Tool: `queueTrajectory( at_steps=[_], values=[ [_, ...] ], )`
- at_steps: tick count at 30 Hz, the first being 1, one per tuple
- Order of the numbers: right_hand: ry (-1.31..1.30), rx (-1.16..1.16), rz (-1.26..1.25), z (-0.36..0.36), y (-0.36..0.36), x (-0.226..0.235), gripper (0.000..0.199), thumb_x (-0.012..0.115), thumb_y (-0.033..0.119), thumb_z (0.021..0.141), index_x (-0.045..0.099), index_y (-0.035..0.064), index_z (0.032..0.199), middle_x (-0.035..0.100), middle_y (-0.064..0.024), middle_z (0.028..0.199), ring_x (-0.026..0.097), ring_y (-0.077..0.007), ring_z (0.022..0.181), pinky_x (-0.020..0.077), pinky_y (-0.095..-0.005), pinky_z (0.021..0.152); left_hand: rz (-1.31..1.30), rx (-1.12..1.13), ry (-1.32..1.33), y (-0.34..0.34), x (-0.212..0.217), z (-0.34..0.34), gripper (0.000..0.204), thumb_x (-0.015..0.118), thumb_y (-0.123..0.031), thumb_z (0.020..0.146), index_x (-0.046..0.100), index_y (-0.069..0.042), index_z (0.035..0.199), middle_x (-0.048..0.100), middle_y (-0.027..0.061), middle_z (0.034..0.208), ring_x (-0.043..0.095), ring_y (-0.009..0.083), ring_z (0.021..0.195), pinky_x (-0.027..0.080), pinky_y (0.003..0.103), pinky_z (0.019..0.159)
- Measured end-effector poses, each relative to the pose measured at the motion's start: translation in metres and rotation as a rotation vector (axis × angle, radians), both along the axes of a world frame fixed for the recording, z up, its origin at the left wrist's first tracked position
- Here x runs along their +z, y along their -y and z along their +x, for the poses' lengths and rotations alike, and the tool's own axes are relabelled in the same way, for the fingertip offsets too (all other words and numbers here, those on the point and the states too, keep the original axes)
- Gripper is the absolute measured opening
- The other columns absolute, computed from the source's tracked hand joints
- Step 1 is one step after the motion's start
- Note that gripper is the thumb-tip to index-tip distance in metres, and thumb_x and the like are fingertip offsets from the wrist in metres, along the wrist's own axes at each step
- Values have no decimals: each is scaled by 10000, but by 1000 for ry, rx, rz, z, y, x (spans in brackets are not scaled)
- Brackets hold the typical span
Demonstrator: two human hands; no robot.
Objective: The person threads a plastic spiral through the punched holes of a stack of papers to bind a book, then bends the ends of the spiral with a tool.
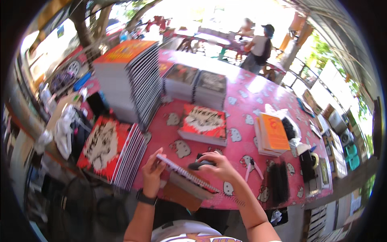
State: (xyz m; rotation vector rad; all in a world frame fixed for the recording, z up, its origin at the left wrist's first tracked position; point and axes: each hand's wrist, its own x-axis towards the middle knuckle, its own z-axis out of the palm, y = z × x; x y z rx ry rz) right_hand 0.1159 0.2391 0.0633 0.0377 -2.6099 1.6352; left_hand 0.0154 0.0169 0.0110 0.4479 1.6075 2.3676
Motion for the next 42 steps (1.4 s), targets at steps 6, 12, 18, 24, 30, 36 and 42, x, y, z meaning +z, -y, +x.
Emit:
queueTrajectory(
  at_steps=[6, 12, 18, 24, 30, 36, 42],
  values=[
    [-37, -36, -32, -14, 18, -8, 444, 656, 396, 774, 637, 27, 1018, 611, -111, 984, 504, -216, 965, 381, -358, 884, 196, 23, 41, 5, -2, 0, 407, 628, -7, 829, 534, -18, 1225, 599, 31, 1014, 544, 84, 904, 438, 230, 815],
    [-57, 62, -70, -17, 30, -1, 518, 677, 458, 729, 641, 15, 994, 612, -127, 1028, 487, -266, 1088, 339, -390, 957, 137, 60, 62, 5, -3, 3, 403, 648, -5, 814, 556, -19, 1206, 592, 8, 1000, 536, 69, 894, 439, 224, 793],
    [-158, 240, -363, -17, 32, 10, 407, 660, 420, 778, 652, 58, 965, 594, -132, 1038, 504, -283, 1030, 390, -379, 908, 96, 53, 35, 3, -3, 4, 353, 621, 7, 833, 580, -13, 1183, 576, -11, 960, 529, 60, 883, 437, 221, 782],
    [-147, 143, -294, -24, 24, 4, 456, 652, 422, 765, 633, 50, 1029, 605, -123, 954, 503, -274, 1016, 369, -383, 929, 165, 39, 94, 0, -4, 5, 325, 597, -23, 861, 581, -18, 1186, 564, -23, 928, 524, 48, 855, 435, 216, 751],
    [-123, 54, 24, -31, 32, 9, 444, 658, 442, 767, 648, 59, 992, 604, -144, 1015, 504, -284, 1003, 378, -383, 916, 116, 36, 58, 3, -1, 11, 308, 584, -53, 880, 585, -20, 1186, 549, -23, 893, 500, 46, 830, 412, 208, 732],
    [18, -3, 130, -47, 33, 17, 556, 638, 517, 732, 640, 34, 1008, 605, -109, 1015, 492, -257, 1090, 352, -376, 957, 9, 100, -42, 1, -5, 7, 300, 576, -54, 884, 591, -25, 1182, 546, -19, 899, 496, 56, 843, 408, 210, 751],
    [-80, -22, 130, -53, 40, 9, 453, 675, 424, 771, 632, 46, 1015, 584, -112, 958, 478, -195, 964, 386, -323, 872, 79, 54, 11, 4, -2, 8, 297, 580, -35, 874, 600, -24, 1170, 542, -23, 903, 494, 52, 847, 402, 202, 766]
  ],
)
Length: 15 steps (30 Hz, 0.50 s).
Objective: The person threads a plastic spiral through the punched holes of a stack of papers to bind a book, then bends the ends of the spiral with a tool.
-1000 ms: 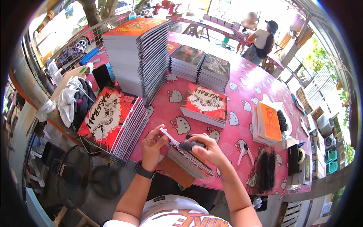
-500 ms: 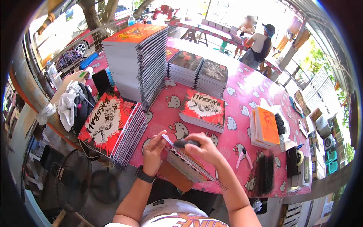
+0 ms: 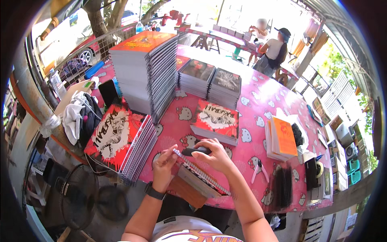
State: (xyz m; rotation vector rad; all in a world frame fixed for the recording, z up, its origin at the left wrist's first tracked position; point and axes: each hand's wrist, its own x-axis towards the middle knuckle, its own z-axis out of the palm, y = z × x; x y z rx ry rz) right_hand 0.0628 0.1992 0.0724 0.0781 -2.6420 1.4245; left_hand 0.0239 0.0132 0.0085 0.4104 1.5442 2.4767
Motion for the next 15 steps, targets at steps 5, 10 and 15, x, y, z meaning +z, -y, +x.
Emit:
queueTrajectory(
  at_steps=[5, 10, 15],
  values=[
    [-20, 95, -354, 14, 8, -10, 466, 687, 413, 762, 602, 44, 1034, 571, -147, 995, 505, -234, 920, 388, -347, 863, -17, -35, 25, 2, 2, -4, 294, 592, -27, 864, 606, -20, 1157, 546, -21, 912, 520, 61, 837, 427, 208, 756],
    [-220, -277, 527, 68, -27, -80, 499, 744, 384, 686, 608, 72, 1050, 537, -188, 1186, 473, -396, 1100, 366, -436, 957, -107, -201, -141, 15, 36, -10, 208, 619, -33, 841, 660, -4, 1043, 620, 30, 928, 566, 84, 817, 454, 198, 719],
    [-251, -261, 683, 93, -20, -10, 467, 777, 242, 684, 602, 51, 1072, 555, -161, 1180, 512, -327, 1078, 410, -411, 923, -182, -308, -339, 2, 60, 3, 208, 667, -7, 778, 689, -39, 983, 645, 52, 908, 593, 89, 781, 476, 225, 667]
  ],
)
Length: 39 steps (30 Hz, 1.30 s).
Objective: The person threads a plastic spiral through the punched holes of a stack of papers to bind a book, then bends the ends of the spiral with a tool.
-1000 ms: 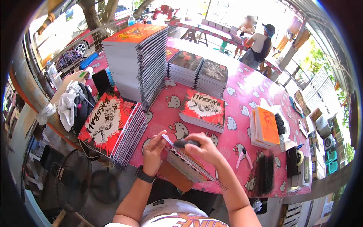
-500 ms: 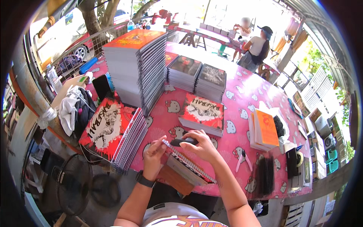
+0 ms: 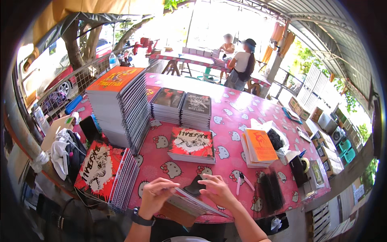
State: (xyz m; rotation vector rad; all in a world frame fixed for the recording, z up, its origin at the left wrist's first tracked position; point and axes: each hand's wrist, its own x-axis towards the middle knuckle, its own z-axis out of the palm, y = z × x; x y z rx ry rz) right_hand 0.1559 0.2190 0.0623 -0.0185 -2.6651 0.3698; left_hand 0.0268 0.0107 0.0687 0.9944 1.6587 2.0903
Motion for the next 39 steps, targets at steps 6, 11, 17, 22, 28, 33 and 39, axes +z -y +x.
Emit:
queueTrajectory(
  at_steps=[6, 11, 17, 22, 28, 33, 39],
  values=[
    [-145, 87, -633, 27, 53, 66, 284, 748, 105, 742, 593, 31, 969, 579, -69, 886, 618, -139, 765, 512, -265, 630, 51, 122, -436, -27, 33, 45, 166, 705, 15, 699, 662, -50, 845, 641, 70, 779, 620, 199, 753, 491, 280, 656],
    [-232, 122, -688, 26, 65, 63, 256, 756, 111, 733, 578, 25, 895, 575, -76, 829, 605, -144, 689, 500, -264, 583, 72, 84, -421, -19, 28, 49, 174, 676, 22, 726, 635, -41, 883, 637, 75, 829, 615, 221, 795, 482, 298, 709],
    [-219, 69, -456, 29, 64, 66, 174, 698, 118, 777, 575, 27, 859, 565, -91, 749, 564, -227, 657, 460, -308, 555, 141, 45, -403, -22, 23, 58, 180, 664, 3, 751, 585, -49, 904, 595, 58, 849, 573, 229, 840, 452, 325, 744],
    [-287, 74, -388, 19, 71, 65, 131, 654, 98, 811, 586, 19, 891, 576, -99, 771, 561, -243, 685, 460, -311, 586, 125, 180, -426, -25, 15, 58, 173, 656, -30, 776, 557, -57, 915, 601, 51, 857, 568, 220, 848, 430, 331, 812],
    [-333, 112, -414, 15, 68, 82, 197, 605, 200, 858, 576, 6, 873, 574, -107, 787, 553, -225, 700, 447, -311, 600, 165, 323, -464, -27, 18, 52, 262, 680, -171, 806, 544, -60, 1000, 557, 103, 1059, 535, 234, 965, 357, 399, 931],
    [-697, 230, -847, 14, 49, 113, 383, 459, 347, 945, 559, -14, 863, 570, -104, 838, 538, -181, 730, 422, -269, 628, 192, 620, -76, -5, -3, 40, 312, 595, -196, 878, 547, -3, 1119, 595, 75, 1041, 522, 203, 1042, 358, 364, 948],
    [-443, 208, -1048, -52, 12, 81, 228, 508, 197, 929, 586, -15, 956, 579, -77, 888, 527, -109, 745, 438, -249, 676, -38, 1054, -237, 99, 50, -19, 305, 477, -276, 955, 613, -5, 978, 611, 72, 945, 546, 158, 864, 422, 297, 820]
  ],
)
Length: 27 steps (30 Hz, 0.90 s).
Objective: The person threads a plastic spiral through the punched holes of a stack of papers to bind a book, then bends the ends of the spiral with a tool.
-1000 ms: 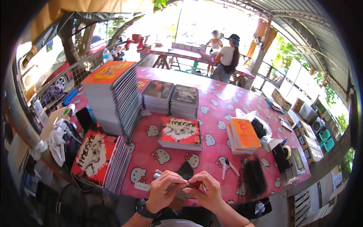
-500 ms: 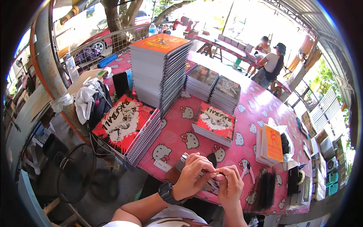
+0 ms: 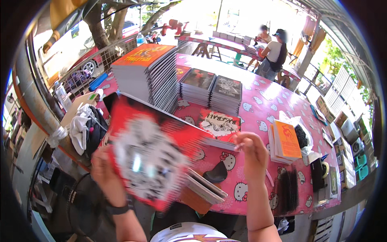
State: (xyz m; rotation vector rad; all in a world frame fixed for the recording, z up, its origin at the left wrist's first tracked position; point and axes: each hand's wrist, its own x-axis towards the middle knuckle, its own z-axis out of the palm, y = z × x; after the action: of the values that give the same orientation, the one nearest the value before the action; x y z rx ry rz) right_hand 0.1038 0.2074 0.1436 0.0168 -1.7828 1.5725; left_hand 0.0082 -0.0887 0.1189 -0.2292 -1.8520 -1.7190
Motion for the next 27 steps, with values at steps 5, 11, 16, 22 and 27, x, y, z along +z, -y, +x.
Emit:
queueTrajectory(
  at_steps=[5, 11, 16, 22, 27],
  values=[
    [435, -514, 307, -69, -88, -93, 320, 676, 229, 812, 597, -14, 1004, 619, -141, 942, 596, -230, 806, 468, -331, 738, -730, 395, 130, 102, -36, -76, 357, 478, -316, 936, 619, 0, 1027, 636, 154, 928, 601, 304, 844, 452, 379, 811],
    [729, -669, 243, -86, -162, -177, 434, 745, 304, 743, 595, -45, 952, 640, -193, 887, 620, -297, 852, 473, -357, 750, -859, 138, 175, 92, -53, -96, 453, 545, -397, 869, 593, -33, 1135, 630, 208, 964, 596, 369, 908, 463, 420, 786],
    [626, -648, 264, -68, -149, -150, 335, 759, 193, 731, 557, -19, 893, 648, -120, 778, 612, -191, 684, 478, -329, 640, -1116, 180, 399, 83, -23, -93, 502, 474, -453, 890, 565, -63, 1194, 629, 178, 1020, 592, 362, 940, 467, 420, 767],
    [187, -306, -233, 6, -76, -96, 324, 733, 48, 733, 486, 27, 941, 614, -36, 821, 556, -119, 735, 451, -258, 666, -783, 210, -167, 21, 4, -41, 565, 593, -306, 863, 423, -15, 1316, 502, 199, 1248, 474, 340, 1162, 353, 446, 967],
    [-75, -476, -167, 52, 39, -67, 330, 724, 57, 762, 475, 66, 978, 543, -46, 916, 521, -108, 845, 445, -256, 741, -277, -443, -107, -93, -25, 24, 465, 654, -119, 825, 480, 1, 1239, 562, 179, 1167, 526, 224, 1096, 388, 349, 958]
  ],
)
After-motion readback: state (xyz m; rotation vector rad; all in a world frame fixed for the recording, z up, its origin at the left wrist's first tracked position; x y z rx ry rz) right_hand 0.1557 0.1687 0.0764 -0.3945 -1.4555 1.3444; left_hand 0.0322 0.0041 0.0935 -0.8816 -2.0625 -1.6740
